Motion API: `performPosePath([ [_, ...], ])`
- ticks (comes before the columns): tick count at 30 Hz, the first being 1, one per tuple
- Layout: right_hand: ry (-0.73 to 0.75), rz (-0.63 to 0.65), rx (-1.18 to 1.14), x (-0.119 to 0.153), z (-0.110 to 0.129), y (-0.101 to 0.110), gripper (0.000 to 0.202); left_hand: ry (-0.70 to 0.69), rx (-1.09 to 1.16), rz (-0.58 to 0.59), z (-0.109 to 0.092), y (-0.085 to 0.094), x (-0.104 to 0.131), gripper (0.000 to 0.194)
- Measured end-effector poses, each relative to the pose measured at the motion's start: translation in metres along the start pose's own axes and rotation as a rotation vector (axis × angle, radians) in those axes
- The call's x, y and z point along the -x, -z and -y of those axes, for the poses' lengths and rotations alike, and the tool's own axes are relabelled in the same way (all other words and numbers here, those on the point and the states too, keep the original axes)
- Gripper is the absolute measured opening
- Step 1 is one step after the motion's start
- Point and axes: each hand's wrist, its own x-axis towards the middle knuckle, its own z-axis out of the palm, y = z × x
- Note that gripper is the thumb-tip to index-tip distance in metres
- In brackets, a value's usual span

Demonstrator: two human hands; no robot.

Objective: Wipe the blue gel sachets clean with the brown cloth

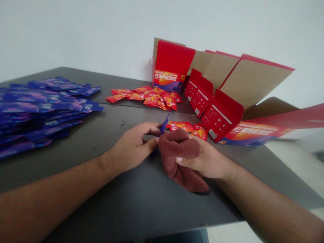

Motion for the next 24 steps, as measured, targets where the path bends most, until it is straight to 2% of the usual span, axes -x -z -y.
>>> performPosePath([
  [4, -0.068, -0.049, -0.22, -0.003, -0.003, -0.002, 0.053, -0.102, -0.153, 0.077, -0.005, 0.001, 0.001, 0.021],
  [8, -0.112, -0.087, -0.265, -0.007, -0.009, -0.003, 0.045, -0.205, -0.206, 0.144, -0.01, 0.002, 0.001, 0.021],
  [10, -0.116, -0.107, -0.248, -0.008, -0.012, -0.002, 0.039, -0.204, -0.204, 0.124, -0.007, 0.001, 0.001, 0.018],
  [12, -0.112, -0.131, -0.228, -0.009, -0.015, -0.002, 0.037, -0.143, -0.133, 0.038, 0.002, -0.003, -0.001, 0.021],
  [14, -0.111, -0.149, -0.212, -0.01, -0.015, -0.001, 0.036, -0.037, 0.05, -0.096, 0.013, -0.007, -0.005, 0.039],
  [15, -0.113, -0.155, -0.2, -0.009, -0.015, -0.001, 0.035, 0.029, 0.135, -0.112, 0.017, -0.008, -0.006, 0.047],
  [17, -0.122, -0.162, -0.175, -0.009, -0.014, -0.001, 0.032, 0.136, 0.207, -0.092, 0.022, -0.009, -0.009, 0.047],
  [19, -0.129, -0.16, -0.167, -0.009, -0.013, -0.001, 0.031, 0.206, 0.156, -0.01, 0.019, -0.007, -0.009, 0.032],
  [21, -0.135, -0.16, -0.174, -0.008, -0.011, -0.001, 0.031, 0.229, 0.039, 0.058, 0.011, -0.004, -0.008, 0.025],
  [24, -0.136, -0.151, -0.174, -0.009, -0.01, -0.002, 0.032, 0.228, -0.059, 0.08, 0.001, 0.0, -0.006, 0.028],
])
